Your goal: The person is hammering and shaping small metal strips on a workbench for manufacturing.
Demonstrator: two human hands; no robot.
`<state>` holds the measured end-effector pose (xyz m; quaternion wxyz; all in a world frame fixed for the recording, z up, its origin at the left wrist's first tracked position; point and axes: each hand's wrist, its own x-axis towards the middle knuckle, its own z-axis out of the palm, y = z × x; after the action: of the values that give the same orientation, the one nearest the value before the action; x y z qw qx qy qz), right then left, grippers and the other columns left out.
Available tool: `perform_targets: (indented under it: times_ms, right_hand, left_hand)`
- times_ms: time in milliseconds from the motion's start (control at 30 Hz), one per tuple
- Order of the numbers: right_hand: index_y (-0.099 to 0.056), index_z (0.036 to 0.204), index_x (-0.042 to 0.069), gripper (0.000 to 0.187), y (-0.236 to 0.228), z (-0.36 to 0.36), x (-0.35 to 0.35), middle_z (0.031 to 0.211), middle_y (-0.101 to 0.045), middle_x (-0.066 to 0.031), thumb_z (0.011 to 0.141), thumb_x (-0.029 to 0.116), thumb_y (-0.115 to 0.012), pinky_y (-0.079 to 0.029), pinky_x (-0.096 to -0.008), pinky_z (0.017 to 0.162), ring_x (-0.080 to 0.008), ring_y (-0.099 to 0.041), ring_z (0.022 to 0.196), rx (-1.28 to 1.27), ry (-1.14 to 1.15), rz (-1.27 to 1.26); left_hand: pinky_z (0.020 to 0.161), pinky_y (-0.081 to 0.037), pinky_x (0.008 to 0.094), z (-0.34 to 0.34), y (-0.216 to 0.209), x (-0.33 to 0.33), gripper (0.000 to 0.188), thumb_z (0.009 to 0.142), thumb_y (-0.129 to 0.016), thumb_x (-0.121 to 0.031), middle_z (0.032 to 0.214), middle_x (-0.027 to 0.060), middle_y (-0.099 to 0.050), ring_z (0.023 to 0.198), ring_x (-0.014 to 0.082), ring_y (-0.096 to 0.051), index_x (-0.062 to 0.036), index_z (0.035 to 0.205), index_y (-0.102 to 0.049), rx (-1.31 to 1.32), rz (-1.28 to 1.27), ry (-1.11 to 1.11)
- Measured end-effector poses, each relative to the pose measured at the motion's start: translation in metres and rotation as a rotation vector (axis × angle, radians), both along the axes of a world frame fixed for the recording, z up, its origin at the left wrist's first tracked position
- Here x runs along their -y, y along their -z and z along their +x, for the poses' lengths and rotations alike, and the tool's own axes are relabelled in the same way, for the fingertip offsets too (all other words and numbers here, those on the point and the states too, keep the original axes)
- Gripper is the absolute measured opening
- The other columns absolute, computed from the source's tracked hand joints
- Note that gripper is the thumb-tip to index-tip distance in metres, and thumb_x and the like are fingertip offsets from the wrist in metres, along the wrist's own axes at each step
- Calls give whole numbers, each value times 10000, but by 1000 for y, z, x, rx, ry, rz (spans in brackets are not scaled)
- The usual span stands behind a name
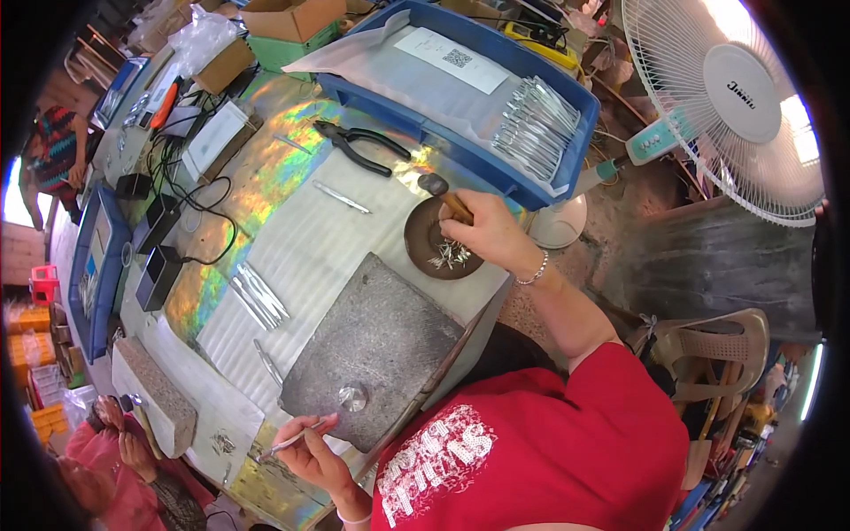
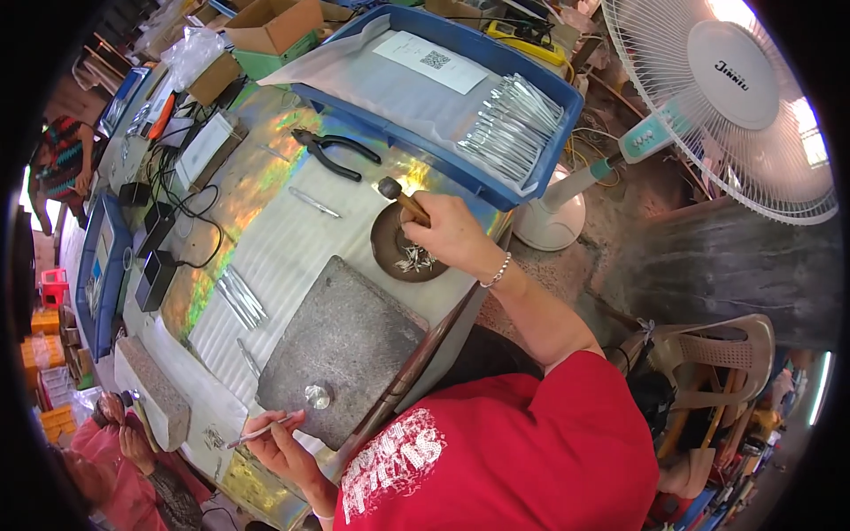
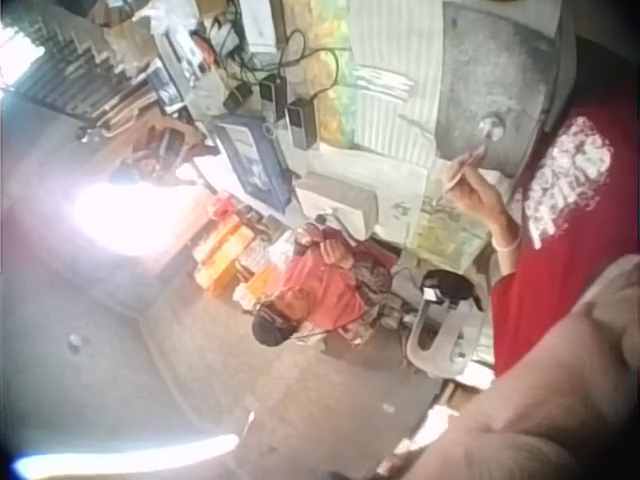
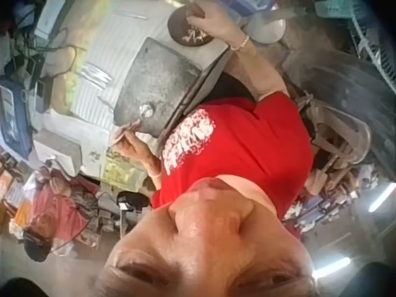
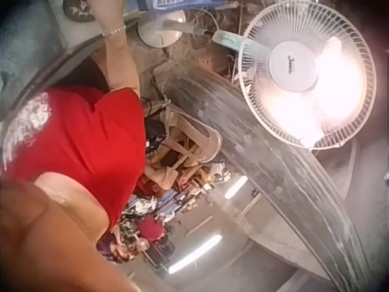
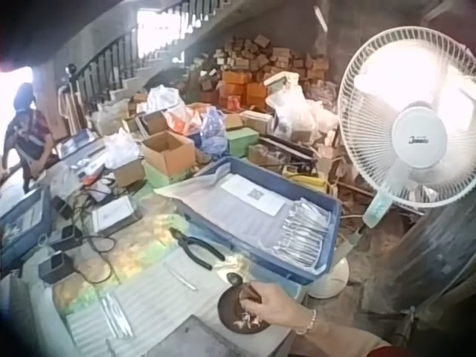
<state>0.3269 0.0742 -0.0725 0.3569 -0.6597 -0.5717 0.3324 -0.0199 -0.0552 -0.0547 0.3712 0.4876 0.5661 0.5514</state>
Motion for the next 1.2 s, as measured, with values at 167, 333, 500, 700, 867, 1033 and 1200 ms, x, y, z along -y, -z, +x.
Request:
perform_targets:
  times_ms: [167, 333, 500, 700, 867, 1033, 1200]
  right_hand:
    - [-628, 924, -42, 156, -9, -6, 5, 821, -663, -59, 801, 53, -636, -485, -226, 700, -101, -625, 785, -314, 6, -74]
    - [-629, 882, -25, 117, -12, -17, 13, 801, -657, -51, 807, 64, -634, -474, -237, 701, -103, -617, 766, -449, 57, -42]
    - [-530, 900, 28, 107, -33, -34, 18, 759, -627, -84, 862, 95, -603, -248, -159, 377, 2, -364, 439, -759, 69, -192]
    - [-504, 849, 51, 124, -60, -87, 52, 658, -566, -81, 856, 119, -608, -267, -177, 345, -44, -372, 403, -850, -162, -398]
    - [-485, 821, 59, 213, -68, -139, 71, 696, -581, -77, 828, 176, -662, -319, -181, 350, -58, -421, 420, -878, -391, -616]
    - [-538, 841, 22, 132, -72, -161, 80, 706, -612, -31, 848, 105, -640, -297, -177, 373, -26, -421, 451, -930, -449, -609]
    - [-541, 899, -8, 129, -76, -169, 86, 775, -614, -45, 890, 105, -603, -448, -200, 612, -64, -559, 683, -916, -515, -523]
  left_hand:
    - [612, -551, 281, -1, -2, 4, 165, 909, -468, -20, 907, 133, -533, 663, 212, -628, 16, 1061, -413, 32, -28, -50]
    - [620, -571, 323, -5, -11, 9, 111, 893, -496, 9, 884, 148, -546, 682, 245, -645, 48, 993, -468, 216, -103, 42]
    - [634, -570, 344, -9, -10, 9, 174, 931, -490, -97, 917, 162, -562, 717, 282, -658, 66, 983, -520, 427, -162, 184]
    - [734, -575, 366, 2, -7, -2, 185, 951, -444, -89, 1052, 193, -519, 894, 322, -644, 62, 1031, -516, 912, -225, 391]
    - [722, -580, 338, 10, -5, -5, 153, 907, -538, -66, 1024, 166, -552, 861, 248, -648, 30, 1024, -518, 1154, -292, 466]
    - [666, -555, 293, 9, -3, -2, 184, 899, -577, -127, 944, 128, -611, 759, 177, -637, -9, 1034, -534, 1307, -366, 393]
    - [643, -530, 273, 12, 8, 5, 192, 893, -590, -158, 946, 120, -626, 728, 170, -632, -35, 1035, -551, 1464, -379, 381]
